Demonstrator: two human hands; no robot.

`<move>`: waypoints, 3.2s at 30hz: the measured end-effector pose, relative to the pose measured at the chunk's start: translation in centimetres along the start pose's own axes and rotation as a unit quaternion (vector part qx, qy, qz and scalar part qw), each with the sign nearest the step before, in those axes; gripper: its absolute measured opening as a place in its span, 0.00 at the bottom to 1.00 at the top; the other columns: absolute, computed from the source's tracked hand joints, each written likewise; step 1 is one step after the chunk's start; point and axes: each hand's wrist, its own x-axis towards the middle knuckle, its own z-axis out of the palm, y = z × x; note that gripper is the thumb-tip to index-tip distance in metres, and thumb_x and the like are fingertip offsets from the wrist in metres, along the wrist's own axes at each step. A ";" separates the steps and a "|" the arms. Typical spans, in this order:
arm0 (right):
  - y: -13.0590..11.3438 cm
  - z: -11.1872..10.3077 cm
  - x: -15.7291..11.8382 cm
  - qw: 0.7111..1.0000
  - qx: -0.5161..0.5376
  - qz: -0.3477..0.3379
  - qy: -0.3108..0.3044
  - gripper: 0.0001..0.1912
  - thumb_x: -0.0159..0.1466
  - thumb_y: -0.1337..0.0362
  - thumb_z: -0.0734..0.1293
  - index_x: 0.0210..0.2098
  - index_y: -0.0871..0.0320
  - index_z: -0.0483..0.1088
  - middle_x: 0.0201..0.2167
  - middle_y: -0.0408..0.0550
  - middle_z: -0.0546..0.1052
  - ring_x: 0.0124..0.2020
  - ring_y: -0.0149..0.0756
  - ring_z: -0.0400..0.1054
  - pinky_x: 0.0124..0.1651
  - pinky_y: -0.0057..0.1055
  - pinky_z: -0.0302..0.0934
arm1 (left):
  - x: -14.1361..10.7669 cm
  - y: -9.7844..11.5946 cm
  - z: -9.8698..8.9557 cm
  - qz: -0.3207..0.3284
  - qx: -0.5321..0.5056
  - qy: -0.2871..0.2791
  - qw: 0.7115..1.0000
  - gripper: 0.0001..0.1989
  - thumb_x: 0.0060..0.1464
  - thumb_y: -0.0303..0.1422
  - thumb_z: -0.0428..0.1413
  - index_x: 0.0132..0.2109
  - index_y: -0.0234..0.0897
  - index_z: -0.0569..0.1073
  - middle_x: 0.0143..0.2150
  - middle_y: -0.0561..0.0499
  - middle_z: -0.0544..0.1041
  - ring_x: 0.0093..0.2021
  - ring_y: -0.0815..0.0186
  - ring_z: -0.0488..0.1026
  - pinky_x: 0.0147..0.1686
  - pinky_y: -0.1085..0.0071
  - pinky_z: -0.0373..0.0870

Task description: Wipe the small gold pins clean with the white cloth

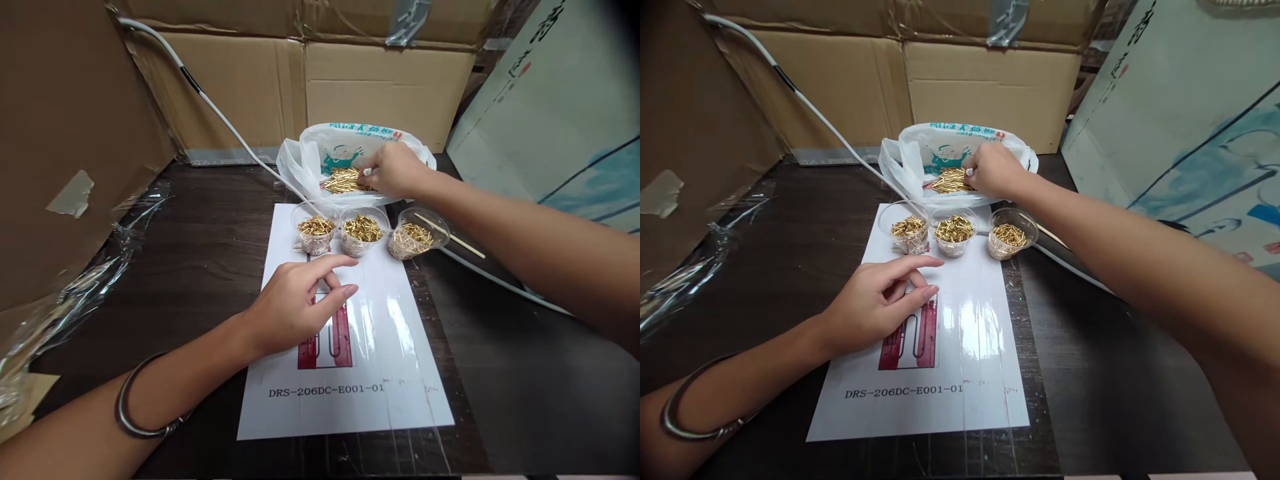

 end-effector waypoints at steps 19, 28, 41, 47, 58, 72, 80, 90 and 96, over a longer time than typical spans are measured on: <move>-11.5 -1.2 -0.7 0.943 -0.014 -0.239 -0.230 0.05 0.49 0.64 0.73 0.27 0.50 0.79 0.18 0.38 0.73 0.18 0.27 0.60 0.23 0.28 0.49 | 0.1 -0.1 0.2 0.002 0.017 -0.010 1.000 0.13 0.57 0.36 0.53 0.48 0.38 0.74 0.34 0.54 0.79 0.22 0.75 0.65 0.24 0.75 0.62; -11.6 -0.9 -0.8 0.952 -0.022 -0.252 -0.175 0.02 0.49 0.67 0.73 0.22 0.54 0.76 0.13 0.39 0.67 0.17 0.26 0.55 0.23 0.29 0.45 | 0.2 -0.1 0.2 0.014 0.033 -0.012 0.999 0.12 0.57 0.35 0.53 0.46 0.37 0.76 0.33 0.52 0.79 0.27 0.71 0.70 0.26 0.74 0.64; -12.6 -5.2 -6.0 0.988 0.036 -0.143 -0.054 0.06 0.58 0.61 0.68 0.28 0.56 0.76 0.23 0.44 0.74 0.25 0.33 0.64 0.30 0.33 0.56 | 0.2 0.0 0.2 -0.034 0.042 0.039 0.998 0.10 0.57 0.35 0.53 0.33 0.37 0.77 0.23 0.55 0.76 0.20 0.73 0.64 0.22 0.74 0.60; -12.4 -5.0 -10.0 0.981 0.101 -0.135 -0.096 0.05 0.59 0.65 0.67 0.30 0.55 0.77 0.25 0.43 0.77 0.26 0.32 0.67 0.29 0.32 0.58 | -0.1 -0.1 0.4 -0.018 -0.017 0.097 0.995 0.10 0.55 0.36 0.56 0.42 0.38 0.76 0.30 0.53 0.79 0.20 0.74 0.64 0.22 0.75 0.62; -11.8 -6.7 -9.6 0.986 0.018 -0.104 -0.130 0.07 0.58 0.66 0.66 0.35 0.57 0.76 0.29 0.44 0.77 0.30 0.32 0.67 0.33 0.30 0.57 | -0.3 0.3 0.6 -0.026 -0.082 0.084 0.993 0.08 0.55 0.34 0.56 0.40 0.37 0.78 0.33 0.52 0.81 0.31 0.71 0.77 0.30 0.78 0.71; -9.3 -3.4 -6.7 0.988 -0.072 -0.091 -0.104 0.04 0.50 0.66 0.71 0.27 0.55 0.78 0.20 0.44 0.73 0.20 0.29 0.61 0.24 0.30 0.48 | -0.1 0.4 0.7 -0.037 -0.071 0.053 0.995 0.07 0.55 0.33 0.57 0.39 0.37 0.78 0.34 0.55 0.81 0.33 0.75 0.77 0.33 0.83 0.71; -8.8 -3.3 -6.8 0.992 -0.056 -0.092 -0.064 0.03 0.51 0.63 0.72 0.26 0.54 0.78 0.18 0.43 0.72 0.21 0.29 0.60 0.24 0.30 0.46 | -0.2 0.3 0.6 -0.037 -0.054 0.045 0.997 0.08 0.56 0.34 0.56 0.40 0.37 0.77 0.33 0.55 0.81 0.31 0.75 0.76 0.32 0.81 0.69; -13.1 -4.3 -13.2 0.984 0.071 -0.138 0.086 0.04 0.58 0.68 0.68 0.32 0.60 0.76 0.27 0.43 0.77 0.28 0.27 0.68 0.33 0.26 0.59 | -0.2 0.4 0.3 -0.001 0.020 0.067 0.998 0.08 0.55 0.30 0.55 0.37 0.38 0.80 0.35 0.55 0.81 0.32 0.71 0.73 0.34 0.73 0.66; -12.4 -1.0 -16.9 0.985 0.164 -0.038 0.029 0.03 0.59 0.68 0.67 0.32 0.59 0.74 0.27 0.40 0.77 0.26 0.24 0.67 0.32 0.23 0.60 | 0.0 0.3 0.4 -0.080 -0.058 0.050 0.994 0.07 0.52 0.34 0.58 0.36 0.37 0.78 0.31 0.54 0.80 0.32 0.70 0.75 0.33 0.76 0.69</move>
